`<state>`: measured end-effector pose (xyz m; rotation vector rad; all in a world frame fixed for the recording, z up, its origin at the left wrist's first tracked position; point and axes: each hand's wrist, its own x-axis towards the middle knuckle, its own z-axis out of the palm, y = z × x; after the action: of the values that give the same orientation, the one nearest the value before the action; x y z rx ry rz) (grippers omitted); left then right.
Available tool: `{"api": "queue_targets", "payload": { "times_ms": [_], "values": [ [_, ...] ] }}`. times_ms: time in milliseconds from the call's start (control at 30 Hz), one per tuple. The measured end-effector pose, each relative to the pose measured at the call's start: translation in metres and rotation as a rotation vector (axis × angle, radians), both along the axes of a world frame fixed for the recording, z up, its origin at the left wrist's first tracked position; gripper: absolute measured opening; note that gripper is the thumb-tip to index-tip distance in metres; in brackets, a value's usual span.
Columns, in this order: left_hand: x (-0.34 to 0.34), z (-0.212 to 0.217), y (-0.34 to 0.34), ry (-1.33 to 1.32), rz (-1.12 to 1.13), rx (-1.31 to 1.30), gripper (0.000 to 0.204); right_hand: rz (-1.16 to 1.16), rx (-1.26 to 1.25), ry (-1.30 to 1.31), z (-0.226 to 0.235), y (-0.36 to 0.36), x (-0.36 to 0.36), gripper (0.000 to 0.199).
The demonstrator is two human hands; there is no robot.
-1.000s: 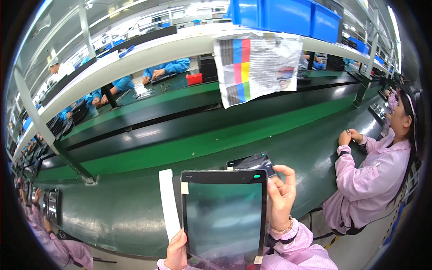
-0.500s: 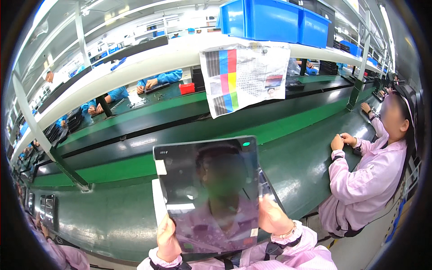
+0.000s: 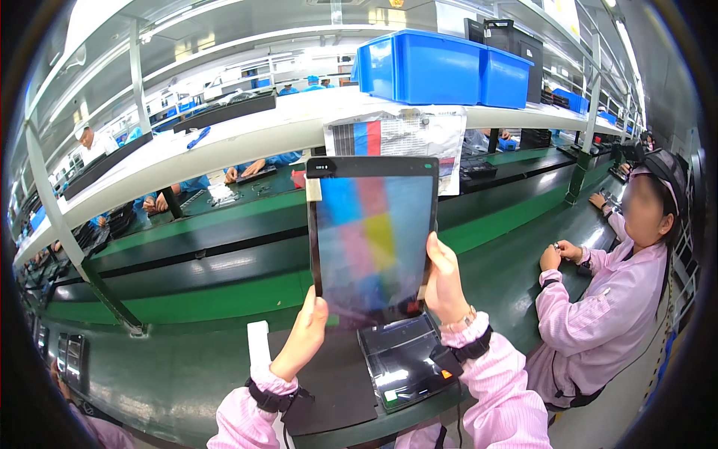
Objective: Inspecting and testing multiple tablet computers on a manufacturing assembly line.
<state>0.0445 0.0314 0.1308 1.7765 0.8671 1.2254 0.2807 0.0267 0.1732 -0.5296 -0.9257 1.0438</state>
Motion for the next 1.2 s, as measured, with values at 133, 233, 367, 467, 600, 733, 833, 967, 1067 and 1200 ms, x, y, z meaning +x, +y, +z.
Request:
{"api": "queue_targets", "payload": {
  "times_ms": [133,233,367,467,600,733,833,967,1067,1200],
  "values": [
    [0.007,-0.01,0.018,0.206,-0.017,0.0,0.047,-0.022,0.017,-0.015,-0.007,0.037,0.012,0.035],
    [0.016,-0.019,0.033,0.294,0.012,-0.062,0.039,-0.02,0.012,-0.009,-0.014,0.053,0.021,0.035],
    [0.031,-0.03,0.051,0.237,0.052,0.053,0.034,-0.013,0.079,-0.01,-0.019,0.066,0.032,0.035],
    [0.038,-0.032,0.057,0.244,0.065,0.05,0.032,0.017,0.077,0.0,-0.019,0.073,0.04,0.035],
    [0.042,-0.027,0.055,0.199,0.073,0.138,0.03,0.013,-0.002,0.004,-0.02,0.08,0.043,0.035],
    [0.044,-0.022,0.053,0.271,0.084,0.04,0.028,0.014,0.013,0.007,-0.021,0.086,0.043,0.035],
    [0.043,-0.02,0.053,0.268,0.093,0.034,0.027,0.038,0.013,0.006,-0.02,0.089,0.044,0.035],
    [0.042,-0.018,0.054,0.266,0.094,0.033,0.026,0.094,0.103,0.031,-0.02,0.091,0.044,0.035],
    [0.043,-0.017,0.053,0.264,0.101,0.033,0.026,0.05,0.096,0.01,-0.02,0.093,0.044,0.035],
    [0.043,-0.016,0.053,0.249,0.109,0.078,0.025,0.065,0.04,0.0,-0.021,0.093,0.045,0.035]
  ]
}}
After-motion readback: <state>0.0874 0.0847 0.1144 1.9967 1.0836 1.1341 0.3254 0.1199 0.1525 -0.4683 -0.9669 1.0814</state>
